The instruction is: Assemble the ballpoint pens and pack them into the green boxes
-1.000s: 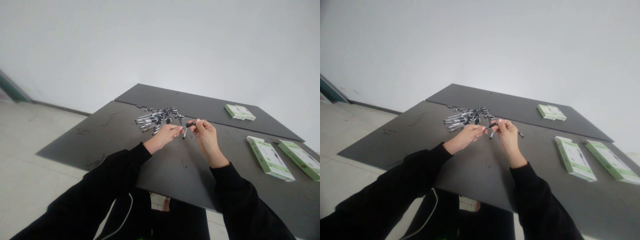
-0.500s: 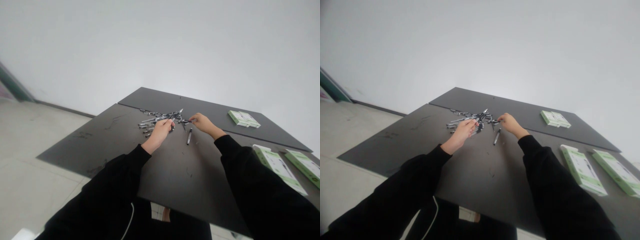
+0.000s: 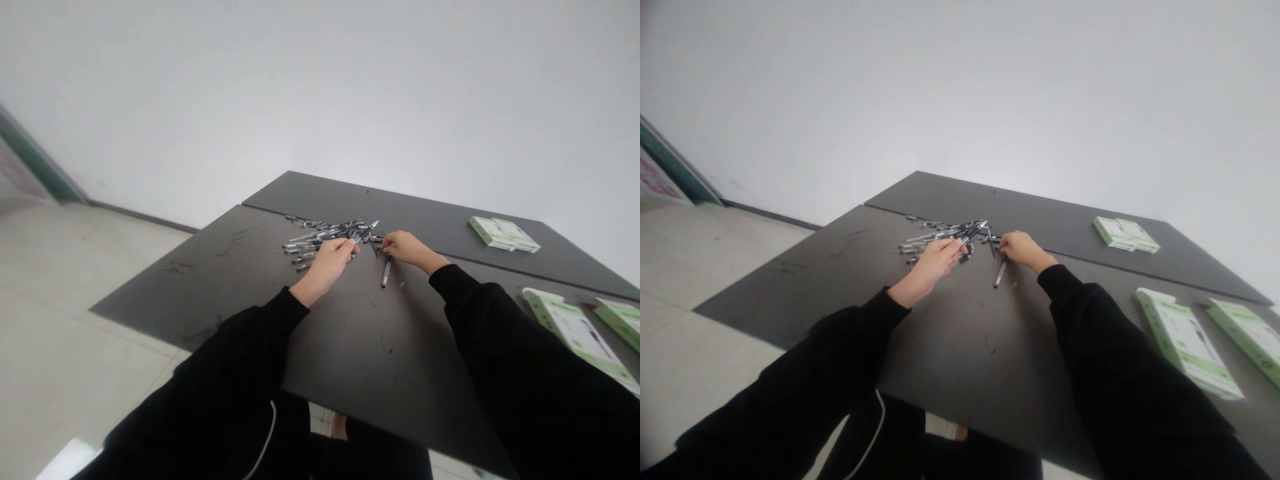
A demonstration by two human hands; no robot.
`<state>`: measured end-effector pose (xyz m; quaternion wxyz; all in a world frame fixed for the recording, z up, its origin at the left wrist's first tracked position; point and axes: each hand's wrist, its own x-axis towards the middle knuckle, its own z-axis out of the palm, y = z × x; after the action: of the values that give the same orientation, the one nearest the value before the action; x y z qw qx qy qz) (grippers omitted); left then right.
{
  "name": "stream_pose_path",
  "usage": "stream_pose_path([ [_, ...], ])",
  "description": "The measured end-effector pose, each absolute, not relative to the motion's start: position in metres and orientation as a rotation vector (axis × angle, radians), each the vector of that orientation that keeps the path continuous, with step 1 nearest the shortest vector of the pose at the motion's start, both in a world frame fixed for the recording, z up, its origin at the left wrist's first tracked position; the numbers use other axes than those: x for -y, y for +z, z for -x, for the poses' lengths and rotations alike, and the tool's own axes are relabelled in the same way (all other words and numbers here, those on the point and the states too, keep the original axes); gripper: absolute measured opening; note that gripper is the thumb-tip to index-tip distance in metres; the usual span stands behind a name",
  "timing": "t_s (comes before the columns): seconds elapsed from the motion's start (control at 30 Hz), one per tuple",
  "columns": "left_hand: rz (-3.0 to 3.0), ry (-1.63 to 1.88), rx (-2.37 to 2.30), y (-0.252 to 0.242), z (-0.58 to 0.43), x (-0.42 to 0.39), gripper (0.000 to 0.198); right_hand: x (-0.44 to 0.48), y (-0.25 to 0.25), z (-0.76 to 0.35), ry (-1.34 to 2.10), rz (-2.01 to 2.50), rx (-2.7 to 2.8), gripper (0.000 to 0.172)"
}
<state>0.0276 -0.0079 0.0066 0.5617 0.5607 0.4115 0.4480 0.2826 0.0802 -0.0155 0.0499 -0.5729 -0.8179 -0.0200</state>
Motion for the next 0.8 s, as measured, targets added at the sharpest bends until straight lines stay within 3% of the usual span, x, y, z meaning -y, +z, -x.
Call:
stream_pose_path([
  [0.17, -1.348, 1.055, -0.974, 0.002, -0.028, 0.007, 0.027, -0.063, 0.010, -0.284, -0.160, 1.660, 2.394, 0.041],
  [0.33, -1.414, 1.007, -0.946, -0.002, -0.030, 0.008, 0.028, -0.032, 0.035, -0.299, 0.030, 1.577, 2.082, 0.032],
  [0.63, -1.414, 1.016, -0.951, -0.007, -0.029, 0.006, 0.030, -0.051, 0.019, -0.328, 0.094, 2.044, 2.017, 0.034],
  [0.8, -1.416, 1.013, -0.971, -0.006, -0.028, 0.004, 0.031, -0.075, 0.006, -0.327, 0.235, 2.083, 2.161, 0.014],
])
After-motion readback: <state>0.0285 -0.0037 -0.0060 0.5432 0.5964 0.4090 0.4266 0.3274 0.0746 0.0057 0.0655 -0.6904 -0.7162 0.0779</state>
